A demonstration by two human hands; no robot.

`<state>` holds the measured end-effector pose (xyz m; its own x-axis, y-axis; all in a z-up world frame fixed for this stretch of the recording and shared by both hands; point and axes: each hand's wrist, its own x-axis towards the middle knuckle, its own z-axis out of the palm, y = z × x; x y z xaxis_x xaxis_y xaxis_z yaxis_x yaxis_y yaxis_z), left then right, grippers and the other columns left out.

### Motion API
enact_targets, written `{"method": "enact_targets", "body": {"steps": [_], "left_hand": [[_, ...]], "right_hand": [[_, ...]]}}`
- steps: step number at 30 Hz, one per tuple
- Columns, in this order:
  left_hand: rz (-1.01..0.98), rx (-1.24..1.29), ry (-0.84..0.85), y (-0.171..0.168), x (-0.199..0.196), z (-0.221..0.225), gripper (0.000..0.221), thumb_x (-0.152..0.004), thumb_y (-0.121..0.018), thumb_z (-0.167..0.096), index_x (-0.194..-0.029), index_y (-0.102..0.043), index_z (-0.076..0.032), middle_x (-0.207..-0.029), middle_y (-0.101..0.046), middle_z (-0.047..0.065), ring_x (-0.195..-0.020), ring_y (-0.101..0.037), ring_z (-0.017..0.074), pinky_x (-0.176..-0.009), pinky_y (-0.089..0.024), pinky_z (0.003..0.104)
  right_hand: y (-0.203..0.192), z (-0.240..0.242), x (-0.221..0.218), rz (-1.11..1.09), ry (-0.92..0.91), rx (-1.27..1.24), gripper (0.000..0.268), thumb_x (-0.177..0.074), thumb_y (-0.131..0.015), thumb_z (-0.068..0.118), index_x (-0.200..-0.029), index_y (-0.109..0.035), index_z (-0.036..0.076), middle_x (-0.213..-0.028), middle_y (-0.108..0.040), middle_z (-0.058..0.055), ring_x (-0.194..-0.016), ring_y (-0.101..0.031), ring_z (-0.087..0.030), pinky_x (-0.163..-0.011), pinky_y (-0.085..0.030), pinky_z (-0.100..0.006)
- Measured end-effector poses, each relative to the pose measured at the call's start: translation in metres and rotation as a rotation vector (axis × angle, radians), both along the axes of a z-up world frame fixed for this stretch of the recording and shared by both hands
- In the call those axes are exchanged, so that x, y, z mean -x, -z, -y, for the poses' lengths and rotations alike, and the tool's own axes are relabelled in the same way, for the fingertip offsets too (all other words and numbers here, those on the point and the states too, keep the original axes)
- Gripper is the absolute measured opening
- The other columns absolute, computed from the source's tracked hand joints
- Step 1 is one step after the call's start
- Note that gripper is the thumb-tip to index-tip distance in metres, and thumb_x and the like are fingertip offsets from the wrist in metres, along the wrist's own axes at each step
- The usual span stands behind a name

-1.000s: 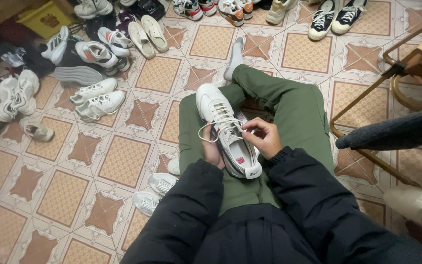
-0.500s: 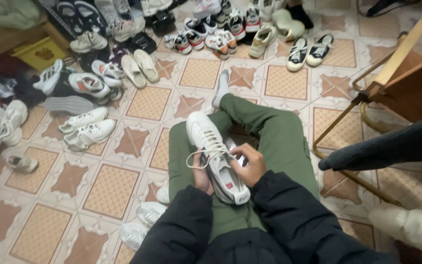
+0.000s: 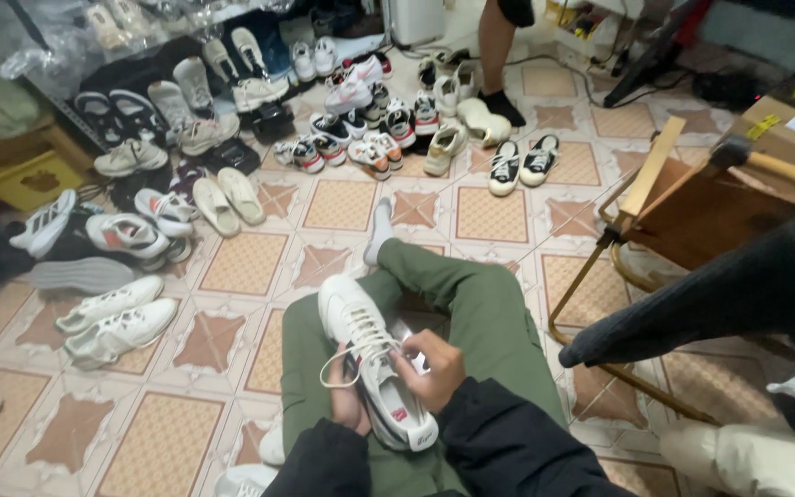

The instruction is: The person is sitting on a tiled floor, carefully threading laces through the eyelets of a white sneaker.

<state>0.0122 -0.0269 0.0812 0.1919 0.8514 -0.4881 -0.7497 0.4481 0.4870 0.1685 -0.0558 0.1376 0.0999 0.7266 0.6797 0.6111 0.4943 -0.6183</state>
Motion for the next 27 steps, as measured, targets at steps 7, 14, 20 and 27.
{"method": "enact_targets", "body": {"steps": [7,14,20,27], "left_hand": [[0.080,-0.016,0.012,0.009,0.001,-0.003,0.065,-0.102,-0.044,-0.050,-0.137,-0.059,0.003,-0.125,-0.066,0.020,-0.109,-0.061,0.0289,-0.097,-0.047,0.043],[-0.006,0.055,0.026,-0.006,-0.001,-0.002,0.071,-0.100,-0.042,-0.051,-0.141,-0.056,0.005,-0.129,-0.062,0.024,-0.112,-0.057,0.0330,-0.099,-0.044,0.046],[-0.038,0.072,-0.005,-0.013,-0.003,0.000,0.070,-0.099,-0.042,-0.047,-0.143,-0.055,0.007,-0.131,-0.062,0.026,-0.114,-0.056,0.0342,-0.100,-0.043,0.046],[-0.037,0.092,0.013,-0.005,-0.001,-0.002,0.073,-0.100,-0.041,-0.051,-0.144,-0.053,0.006,-0.130,-0.062,0.026,-0.113,-0.057,0.0338,-0.099,-0.044,0.046]], "right_hand": [[0.003,-0.002,-0.002,0.071,-0.013,-0.036,0.018,-0.073,-0.081,0.002,-0.081,-0.065,0.008,-0.076,-0.067,-0.002,-0.051,-0.053,-0.015,-0.046,-0.046,-0.028],[0.002,-0.001,-0.004,0.054,-0.099,0.028,0.023,-0.070,-0.075,-0.003,-0.087,-0.065,0.009,-0.086,-0.067,-0.002,-0.064,-0.063,-0.017,-0.059,-0.053,-0.028],[0.000,-0.001,-0.004,0.130,-0.068,-0.021,0.030,-0.069,-0.075,-0.002,-0.094,-0.065,0.010,-0.086,-0.069,-0.003,-0.063,-0.063,-0.019,-0.057,-0.053,-0.031],[0.008,-0.001,-0.006,0.144,-0.108,0.006,0.032,-0.068,-0.077,-0.001,-0.096,-0.070,0.011,-0.087,-0.065,-0.002,-0.061,-0.062,-0.018,-0.055,-0.052,-0.031]]}}
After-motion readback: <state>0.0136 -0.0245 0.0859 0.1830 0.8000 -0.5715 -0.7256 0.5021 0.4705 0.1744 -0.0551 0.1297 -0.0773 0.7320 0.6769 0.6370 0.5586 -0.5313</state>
